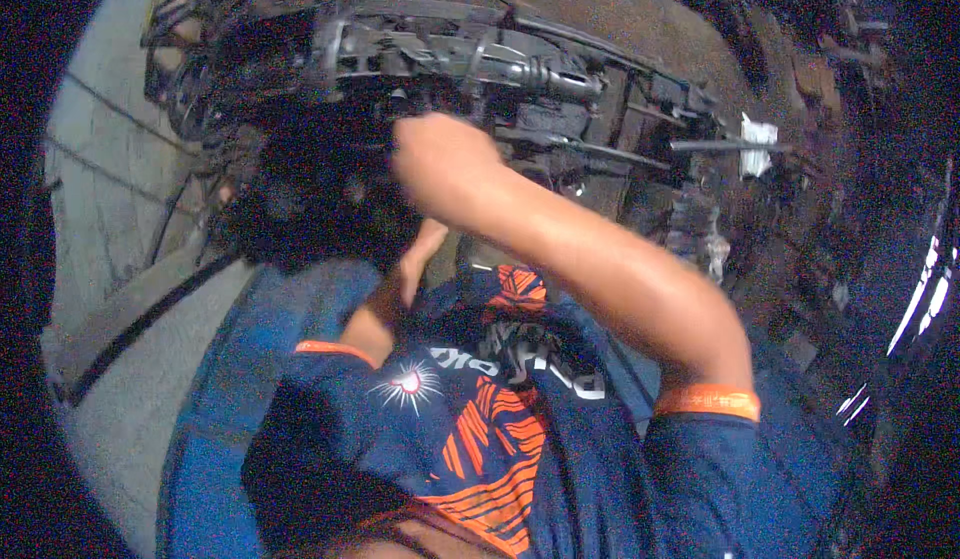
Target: The person bends metal rods using a bending machine, removes the bent rods, places them onto a stack of rods, and picks up another metal rod.
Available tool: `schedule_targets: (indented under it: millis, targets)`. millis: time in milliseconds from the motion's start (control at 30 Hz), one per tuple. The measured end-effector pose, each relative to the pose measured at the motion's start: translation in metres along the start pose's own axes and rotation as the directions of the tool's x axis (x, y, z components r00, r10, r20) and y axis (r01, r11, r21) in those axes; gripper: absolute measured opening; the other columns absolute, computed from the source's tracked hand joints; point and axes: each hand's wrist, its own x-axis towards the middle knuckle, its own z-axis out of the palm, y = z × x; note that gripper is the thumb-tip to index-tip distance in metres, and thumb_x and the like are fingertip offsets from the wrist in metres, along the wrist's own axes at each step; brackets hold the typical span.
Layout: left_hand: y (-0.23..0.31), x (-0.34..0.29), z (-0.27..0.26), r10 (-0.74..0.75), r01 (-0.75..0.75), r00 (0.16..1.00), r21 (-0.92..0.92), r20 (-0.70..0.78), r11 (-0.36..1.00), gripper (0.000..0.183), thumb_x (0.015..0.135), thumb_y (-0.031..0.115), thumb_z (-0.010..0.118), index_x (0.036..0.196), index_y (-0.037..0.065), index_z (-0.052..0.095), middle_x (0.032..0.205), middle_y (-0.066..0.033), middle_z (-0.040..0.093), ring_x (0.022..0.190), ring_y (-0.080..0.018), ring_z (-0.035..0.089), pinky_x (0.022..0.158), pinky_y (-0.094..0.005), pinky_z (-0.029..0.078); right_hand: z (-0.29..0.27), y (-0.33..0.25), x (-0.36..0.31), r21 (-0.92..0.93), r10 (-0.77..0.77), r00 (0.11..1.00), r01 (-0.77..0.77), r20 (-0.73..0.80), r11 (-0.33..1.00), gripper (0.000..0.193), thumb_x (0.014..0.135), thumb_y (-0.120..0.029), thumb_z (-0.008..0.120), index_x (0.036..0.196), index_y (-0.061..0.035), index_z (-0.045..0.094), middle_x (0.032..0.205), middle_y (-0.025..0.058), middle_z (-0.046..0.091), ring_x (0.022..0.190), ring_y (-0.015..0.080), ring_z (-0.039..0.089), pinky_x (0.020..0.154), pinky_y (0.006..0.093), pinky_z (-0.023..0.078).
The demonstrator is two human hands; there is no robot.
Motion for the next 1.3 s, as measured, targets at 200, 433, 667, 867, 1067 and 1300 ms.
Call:
schedule_targets:
  millis: [200,433,667,867,1067,1300]
  targets:
    - [0.004,0.004,0.024,-0.027,0.02,0.999,-0.206,-0.032,0.978,0.035,0.087,0.032,0.057,0.092,-0.002,0.059,0.068,-0.005,0.057,0.059,-0.0142,0.052,0.053,-0.0298,0.041,0.058,0.009,0.004,0.164,0.057,0.994,-0.041,-0.093,0.986,0.016,0.071,-0.011,0.056,0.071,0.0022,0.065,0.075,0.0235,0.063,0.073,0.0359,0.064,0.063,0.0436,0.053]
    - [0.001,0.002,0.05,-0.15,0.019,0.963,-0.497,-0.226,0.868,0.034,0.088,0.033,0.055,0.092,-0.001,0.058,0.067,-0.0022,0.053,0.057,-0.0118,0.049,0.051,-0.028,0.039,0.081,0.084,-0.031,0.387,-0.046,0.986,0.105,-0.159,0.916,0.05,0.086,-0.041,0.05,0.109,0.0041,0.056,0.079,0.0265,0.061,0.076,0.0426,0.06,0.069,0.0474,0.049]
    - [0.083,-0.026,0.068,-0.035,-0.05,0.676,-0.093,-0.736,0.994,0.025,0.091,0.025,0.053,0.107,0.008,0.048,0.072,0.001,0.05,0.057,-0.006,0.044,0.049,-0.0208,0.037,0.112,0.385,-0.168,0.562,0.307,0.819,0.023,-0.485,0.827,0.024,0.089,-0.018,0.054,0.091,0.0047,0.061,0.073,0.0092,0.063,0.063,0.0172,0.058,0.058,0.0315,0.046]
    - [0.172,-0.018,0.072,0.104,0.549,0.454,0.37,-0.885,0.749,0.04,0.084,0.033,0.059,0.102,-0.002,0.053,0.089,-0.0228,0.063,0.082,-0.0377,0.061,0.072,-0.0417,0.047,0.11,0.578,-0.145,0.65,0.542,0.369,0.31,-0.755,0.694,0.036,0.092,-0.024,0.044,0.112,0.0044,0.054,0.109,0.0182,0.057,0.103,0.0278,0.051,0.092,0.0359,0.037]
    - [0.334,0.027,0.081,0.579,0.172,0.502,0.73,-0.642,0.661,0.03,0.086,0.026,0.057,0.095,-0.002,0.062,0.089,-0.0227,0.063,0.086,-0.0357,0.062,0.07,-0.0384,0.047,0.025,0.546,-0.091,0.782,0.376,0.704,0.428,-0.603,0.454,0.051,0.086,-0.031,0.041,0.118,0.0082,0.049,0.116,0.0176,0.056,0.106,0.0256,0.053,0.096,0.0352,0.036]
    - [0.331,0.154,-0.018,0.758,-0.217,0.566,0.828,-0.324,0.517,0.03,0.089,0.025,0.052,0.101,-0.002,0.062,0.093,-0.0221,0.063,0.091,-0.0348,0.061,0.078,-0.0382,0.046,0.011,0.548,-0.088,0.795,0.296,0.755,0.459,-0.584,0.397,0.043,0.081,-0.025,0.048,0.11,0.0067,0.055,0.113,0.0164,0.057,0.098,0.0228,0.056,0.089,0.0323,0.04]
